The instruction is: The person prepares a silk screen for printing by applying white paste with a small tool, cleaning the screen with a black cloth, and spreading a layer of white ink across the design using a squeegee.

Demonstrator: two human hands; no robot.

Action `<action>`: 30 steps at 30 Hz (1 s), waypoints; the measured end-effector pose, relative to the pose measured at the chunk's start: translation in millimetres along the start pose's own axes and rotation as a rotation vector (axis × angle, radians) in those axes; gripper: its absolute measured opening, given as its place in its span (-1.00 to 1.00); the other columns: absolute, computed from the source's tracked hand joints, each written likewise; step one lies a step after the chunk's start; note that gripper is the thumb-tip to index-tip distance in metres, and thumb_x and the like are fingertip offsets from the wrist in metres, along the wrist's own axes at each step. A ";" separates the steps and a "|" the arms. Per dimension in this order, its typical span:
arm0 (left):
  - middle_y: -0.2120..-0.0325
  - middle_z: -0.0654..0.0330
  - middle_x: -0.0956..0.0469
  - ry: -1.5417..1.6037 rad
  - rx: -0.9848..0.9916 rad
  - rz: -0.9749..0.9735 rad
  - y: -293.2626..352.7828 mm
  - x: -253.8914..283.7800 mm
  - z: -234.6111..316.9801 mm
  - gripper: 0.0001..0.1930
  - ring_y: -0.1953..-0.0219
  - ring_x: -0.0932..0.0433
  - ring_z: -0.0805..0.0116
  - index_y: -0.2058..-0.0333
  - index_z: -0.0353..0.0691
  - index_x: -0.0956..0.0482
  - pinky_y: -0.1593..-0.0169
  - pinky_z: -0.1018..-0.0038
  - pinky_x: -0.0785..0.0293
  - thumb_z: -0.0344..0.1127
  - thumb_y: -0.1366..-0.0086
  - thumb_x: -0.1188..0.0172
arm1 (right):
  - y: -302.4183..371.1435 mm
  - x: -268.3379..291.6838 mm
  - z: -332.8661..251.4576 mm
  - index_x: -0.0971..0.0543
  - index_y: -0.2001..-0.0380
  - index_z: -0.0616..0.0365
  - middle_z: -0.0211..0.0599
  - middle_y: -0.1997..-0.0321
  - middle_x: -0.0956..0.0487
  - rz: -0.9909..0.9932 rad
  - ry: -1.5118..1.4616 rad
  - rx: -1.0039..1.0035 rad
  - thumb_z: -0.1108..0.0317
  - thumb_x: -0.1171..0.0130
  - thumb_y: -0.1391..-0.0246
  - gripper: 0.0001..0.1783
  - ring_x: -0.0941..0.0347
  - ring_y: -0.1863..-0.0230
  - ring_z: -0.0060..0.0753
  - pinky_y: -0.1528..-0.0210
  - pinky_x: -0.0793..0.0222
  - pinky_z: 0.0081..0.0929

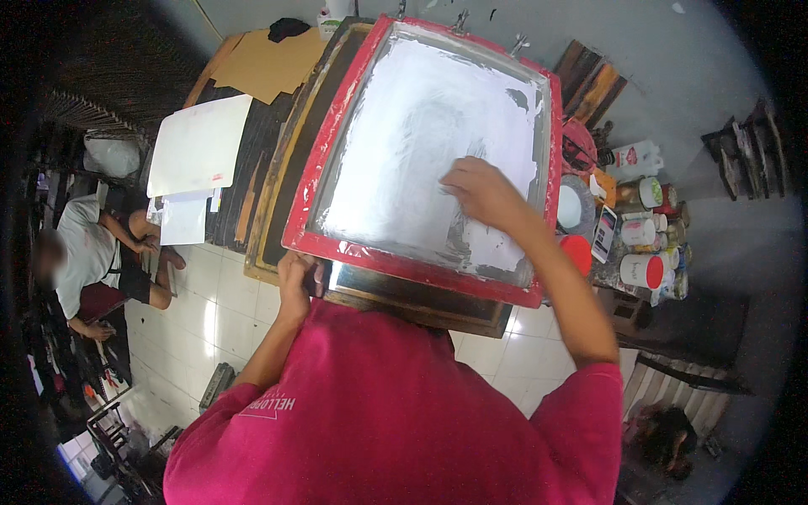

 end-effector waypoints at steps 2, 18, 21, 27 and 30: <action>0.67 0.23 -0.36 0.000 0.018 -0.054 -3.8 4.3 -3.2 -0.79 0.71 -0.29 0.48 0.37 -0.29 -0.41 0.62 0.56 -0.21 -0.26 -0.30 0.07 | 5.5 -31.5 -6.3 -0.59 0.37 0.19 -0.16 0.38 -0.52 0.037 -0.004 0.192 0.55 -0.22 0.13 -0.83 -0.45 0.26 -0.06 0.19 -0.40 -0.19; 0.68 0.23 -0.37 -0.041 -0.014 -0.050 -2.7 6.9 1.6 -0.76 0.71 -0.30 0.48 0.40 -0.31 -0.43 0.60 0.54 -0.22 -0.23 -0.31 0.06 | 10.0 33.1 -16.0 -0.60 0.26 0.24 -0.15 0.31 -0.65 0.228 -0.034 -0.403 0.39 -0.27 -0.02 -0.79 -0.55 0.34 -0.24 0.22 -0.43 -0.40; 0.68 0.23 -0.38 -0.036 -0.018 -0.033 -2.1 3.7 5.3 -0.75 0.72 -0.31 0.48 0.39 -0.31 -0.43 0.60 0.54 -0.23 -0.22 -0.31 0.05 | -2.9 17.6 -7.7 -0.64 0.25 0.23 -0.03 0.24 -0.64 0.117 0.044 -0.475 0.42 -0.25 0.00 -0.79 -0.57 0.25 0.02 0.13 -0.47 -0.28; 0.68 0.23 -0.39 -0.056 -0.018 -0.026 -1.3 3.5 3.8 -0.75 0.71 -0.33 0.47 0.40 -0.32 -0.43 0.60 0.54 -0.24 -0.23 -0.30 0.03 | -18.7 -16.4 1.8 -0.63 0.28 0.26 -0.05 0.23 -0.63 0.138 -0.006 -0.374 0.45 -0.25 0.00 -0.81 -0.57 0.21 -0.06 0.10 -0.47 -0.31; 0.68 0.22 -0.39 -0.041 -0.008 -0.023 -3.7 6.3 3.8 -0.75 0.71 -0.34 0.47 0.42 -0.32 -0.44 0.60 0.53 -0.25 -0.23 -0.30 0.02 | -27.6 -43.3 -53.6 -0.62 0.32 0.25 -0.08 0.27 -0.60 -0.012 -0.080 -0.064 0.53 -0.23 0.06 -0.83 -0.55 0.23 -0.02 0.10 -0.49 -0.29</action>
Point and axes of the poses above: each hand's wrist, its own y-axis away from the middle knuckle, its own x-axis out of the back of the hand, z = x × y, the point moved 3 cm from there along -y, towards the middle knuckle
